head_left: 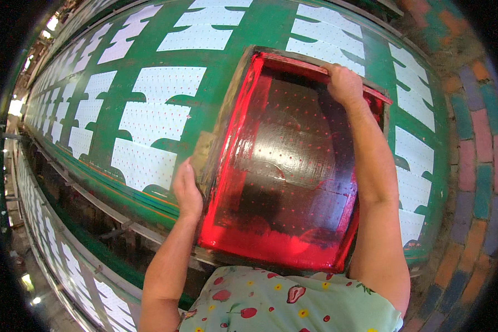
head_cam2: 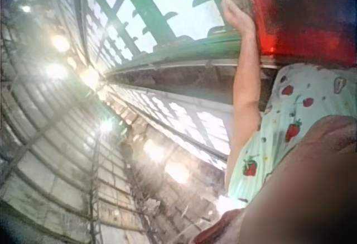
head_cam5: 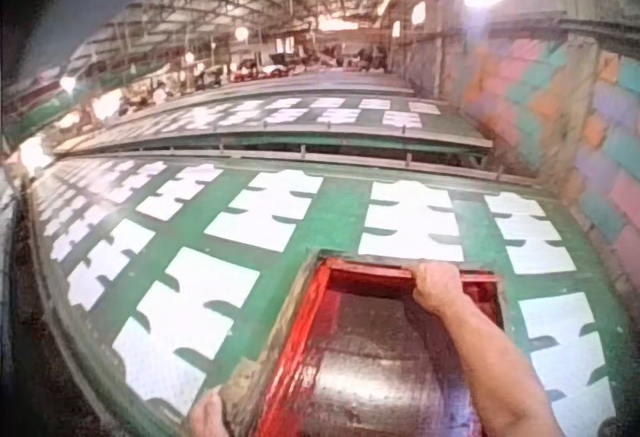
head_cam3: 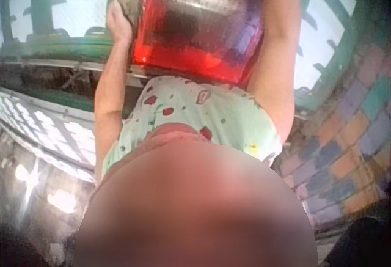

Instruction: The person performs screen printing by placing a red-framed screen onto a green conveyor belt with white paper shapes. They use a squeegee to pull ink across the screen repeatedly, then lift and reposition the screen to continue printing on subsequent shapes.

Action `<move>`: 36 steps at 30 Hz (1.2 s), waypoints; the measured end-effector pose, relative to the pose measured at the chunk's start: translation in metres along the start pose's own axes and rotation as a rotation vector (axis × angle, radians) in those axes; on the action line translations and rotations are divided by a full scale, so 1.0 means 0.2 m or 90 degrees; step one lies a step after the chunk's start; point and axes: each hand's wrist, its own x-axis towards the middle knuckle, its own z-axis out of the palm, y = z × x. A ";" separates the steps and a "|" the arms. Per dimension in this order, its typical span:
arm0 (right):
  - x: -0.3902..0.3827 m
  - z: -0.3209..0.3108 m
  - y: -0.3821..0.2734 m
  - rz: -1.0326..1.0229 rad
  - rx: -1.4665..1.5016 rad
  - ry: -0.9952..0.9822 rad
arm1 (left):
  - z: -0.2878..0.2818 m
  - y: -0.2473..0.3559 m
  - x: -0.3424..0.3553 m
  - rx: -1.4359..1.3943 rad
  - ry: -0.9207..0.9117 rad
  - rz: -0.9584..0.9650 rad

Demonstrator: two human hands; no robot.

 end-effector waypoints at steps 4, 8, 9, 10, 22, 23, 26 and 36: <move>0.01 0.01 0.03 -0.035 0.014 0.009 | 0.00 0.00 0.00 0.034 0.004 0.011; 0.06 -0.06 0.05 0.010 -0.013 -0.121 | 0.01 0.01 0.02 0.049 0.004 0.011; 0.04 -0.08 0.05 -0.010 0.010 -0.118 | 0.01 0.02 0.02 0.048 0.006 -0.001; 0.00 -0.10 0.03 -0.030 0.031 -0.112 | 0.01 0.02 0.01 0.054 0.006 0.013; -0.99 -0.34 -0.49 -0.077 0.033 -0.177 | 0.01 0.01 0.03 0.051 -0.008 0.050; -1.10 -0.36 -0.54 -0.098 0.050 -0.148 | 0.01 0.00 0.04 0.054 -0.004 0.055; -1.40 -0.42 -0.71 -0.090 0.084 -0.147 | 0.01 -0.04 0.06 0.040 -0.001 0.084; -2.14 -0.62 -1.19 -0.044 0.124 -0.143 | 0.02 -0.04 0.05 0.026 -0.026 0.080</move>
